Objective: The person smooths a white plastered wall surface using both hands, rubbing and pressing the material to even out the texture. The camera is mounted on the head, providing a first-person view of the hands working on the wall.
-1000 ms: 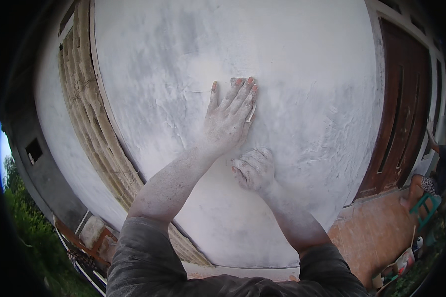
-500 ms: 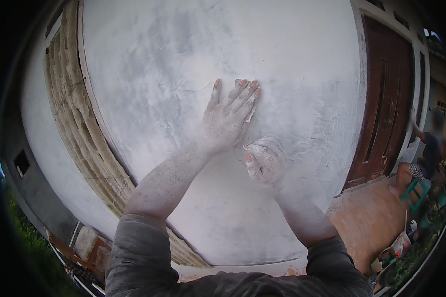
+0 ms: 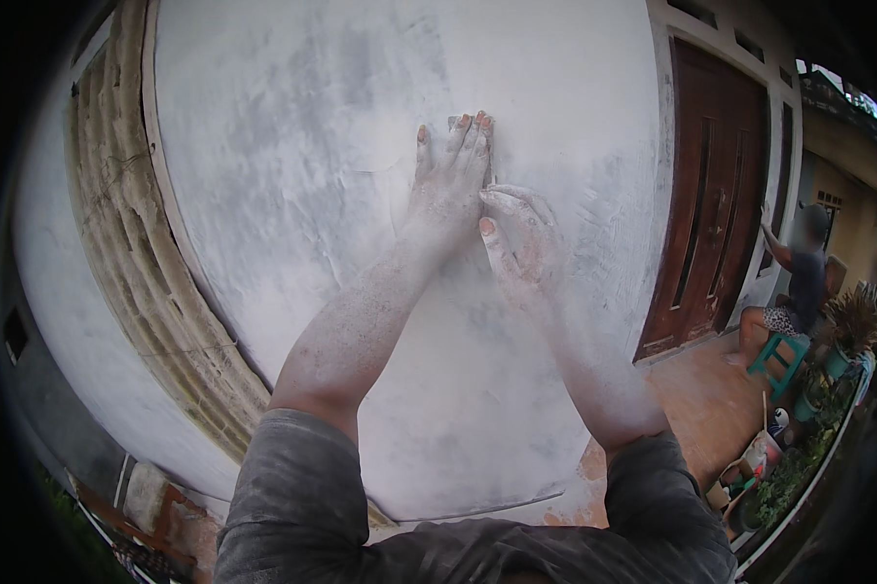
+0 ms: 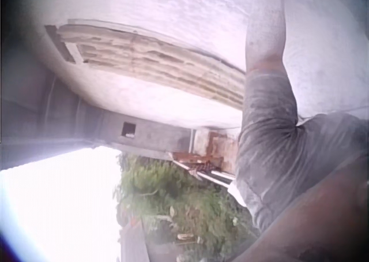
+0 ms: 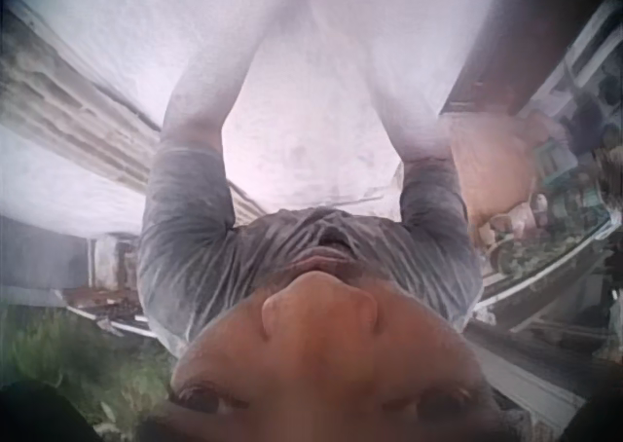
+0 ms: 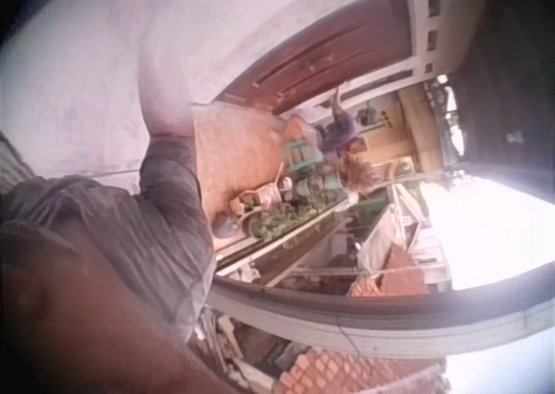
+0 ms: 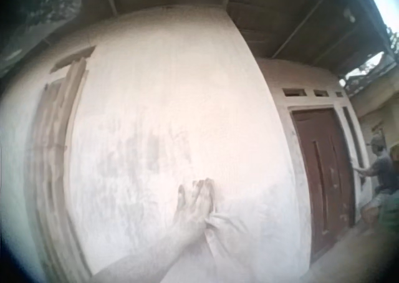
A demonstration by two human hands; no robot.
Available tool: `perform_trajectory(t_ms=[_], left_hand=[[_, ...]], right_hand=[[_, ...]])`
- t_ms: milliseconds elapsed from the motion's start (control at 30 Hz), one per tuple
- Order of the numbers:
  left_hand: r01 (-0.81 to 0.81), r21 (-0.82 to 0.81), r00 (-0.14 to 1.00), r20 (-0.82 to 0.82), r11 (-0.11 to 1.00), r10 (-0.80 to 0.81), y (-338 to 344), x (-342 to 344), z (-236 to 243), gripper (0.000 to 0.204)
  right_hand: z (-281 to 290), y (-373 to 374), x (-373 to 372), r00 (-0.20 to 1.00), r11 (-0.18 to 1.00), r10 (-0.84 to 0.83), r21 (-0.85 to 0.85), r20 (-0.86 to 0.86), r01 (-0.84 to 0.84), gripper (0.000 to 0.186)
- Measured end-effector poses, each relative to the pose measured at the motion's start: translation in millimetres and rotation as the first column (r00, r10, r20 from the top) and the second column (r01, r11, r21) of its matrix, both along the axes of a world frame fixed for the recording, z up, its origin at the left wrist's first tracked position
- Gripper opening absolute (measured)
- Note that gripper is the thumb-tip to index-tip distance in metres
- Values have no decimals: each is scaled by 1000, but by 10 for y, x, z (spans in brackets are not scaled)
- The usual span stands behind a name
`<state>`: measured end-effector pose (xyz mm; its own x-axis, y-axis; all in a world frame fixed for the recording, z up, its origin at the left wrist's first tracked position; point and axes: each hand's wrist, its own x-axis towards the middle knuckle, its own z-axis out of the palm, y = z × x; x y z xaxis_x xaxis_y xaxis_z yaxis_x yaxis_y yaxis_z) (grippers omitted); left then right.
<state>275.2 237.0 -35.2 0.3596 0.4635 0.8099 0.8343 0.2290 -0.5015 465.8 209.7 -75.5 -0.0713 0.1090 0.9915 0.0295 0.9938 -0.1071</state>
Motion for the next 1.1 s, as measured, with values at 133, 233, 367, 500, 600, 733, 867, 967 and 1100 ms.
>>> perform_trajectory(t_ms=[133, 233, 367, 500, 600, 733, 867, 967, 1100], left_hand=[[312, -63, 931, 219, 948, -292, -216, 86, 225, 89], [599, -106, 701, 548, 793, -456, -496, 201, 518, 96], [775, -82, 493, 700, 627, -517, -900, 48, 691, 98], [390, 56, 864, 324, 919, -386, -1146, -501, 852, 86], [126, 275, 969, 171, 953, -178, -1201, -961, 930, 73], [1, 291, 992, 123, 957, -39, -1147, -1368, 862, 71], [140, 357, 982, 73, 923, -177, -1099, -1396, 773, 74], [225, 416, 969, -3, 881, -246, -1159, -1289, 909, 73], [141, 449, 984, 35, 883, -175, -1351, -1268, 1306, 73]], right_hand=[[214, 286, -168, 1000, 992, 18, 127, -10, -16, 52], [320, 426, -274, 992, 987, -93, 136, 90, 80, 61], [309, 442, -366, 867, 872, -461, 277, 188, 404, 67], [230, 521, -512, 758, 761, -632, 315, 160, 567, 80], [174, 628, -629, 731, 710, -672, 382, 117, 591, 84], [531, 570, -784, 701, 689, -698, 402, 145, 603, 92], [1905, 315, -1084, 699, 653, -715, 385, 29, 652, 97], [2919, 297, -1344, 699, 673, -713, 327, 47, 664, 97], [2264, 423, -1335, 726, 649, -683, 390, -80, 653, 96]])
